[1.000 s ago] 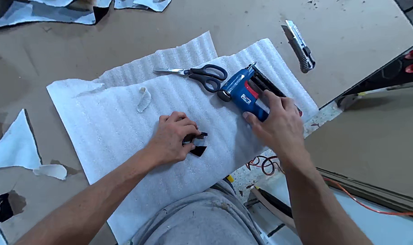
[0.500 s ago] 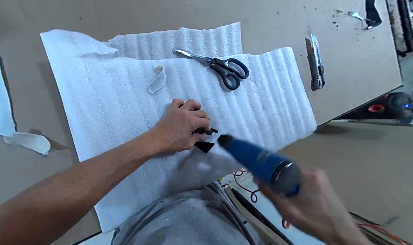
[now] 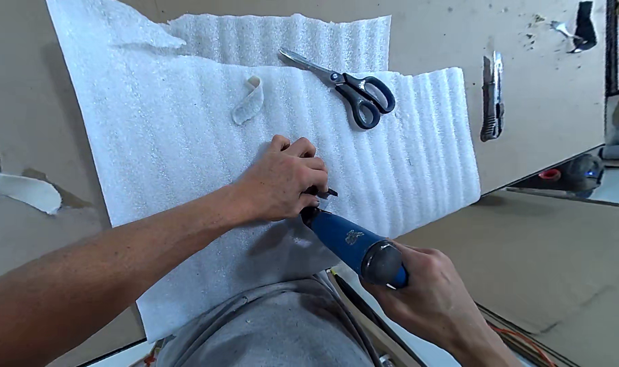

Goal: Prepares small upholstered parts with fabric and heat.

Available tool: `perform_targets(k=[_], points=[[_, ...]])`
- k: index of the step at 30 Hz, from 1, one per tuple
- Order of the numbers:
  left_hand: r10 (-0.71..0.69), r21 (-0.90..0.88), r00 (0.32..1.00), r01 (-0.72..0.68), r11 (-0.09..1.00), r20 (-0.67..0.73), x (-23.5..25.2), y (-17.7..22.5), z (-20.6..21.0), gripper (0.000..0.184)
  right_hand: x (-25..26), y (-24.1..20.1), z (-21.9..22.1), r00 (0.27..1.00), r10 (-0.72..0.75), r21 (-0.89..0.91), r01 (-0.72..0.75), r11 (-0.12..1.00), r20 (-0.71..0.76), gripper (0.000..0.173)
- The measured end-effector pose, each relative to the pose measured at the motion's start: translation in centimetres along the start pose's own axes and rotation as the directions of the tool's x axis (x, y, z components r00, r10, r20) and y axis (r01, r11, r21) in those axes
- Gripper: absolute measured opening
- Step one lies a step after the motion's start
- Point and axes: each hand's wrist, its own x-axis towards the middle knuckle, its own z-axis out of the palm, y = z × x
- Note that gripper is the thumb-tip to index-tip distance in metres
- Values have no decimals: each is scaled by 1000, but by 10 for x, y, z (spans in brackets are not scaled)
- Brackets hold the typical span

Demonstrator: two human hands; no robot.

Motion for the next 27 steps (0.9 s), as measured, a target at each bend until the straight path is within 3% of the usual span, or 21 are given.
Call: perform_targets(k=[8, 16, 27], points=[[20, 1, 1000, -20, 1000, -3, -1, -1, 0, 20, 2, -1, -2, 1000, 8, -9, -8, 1000, 15, 31], [101, 62, 987, -109, 992, 125, -10, -4, -9, 63, 1, 0, 0, 999, 21, 9, -22, 1000, 29, 32], [108, 61, 992, -111, 992, 58, -12, -6, -3, 43, 3, 2, -1, 1000, 23, 23, -23, 999, 10, 30]])
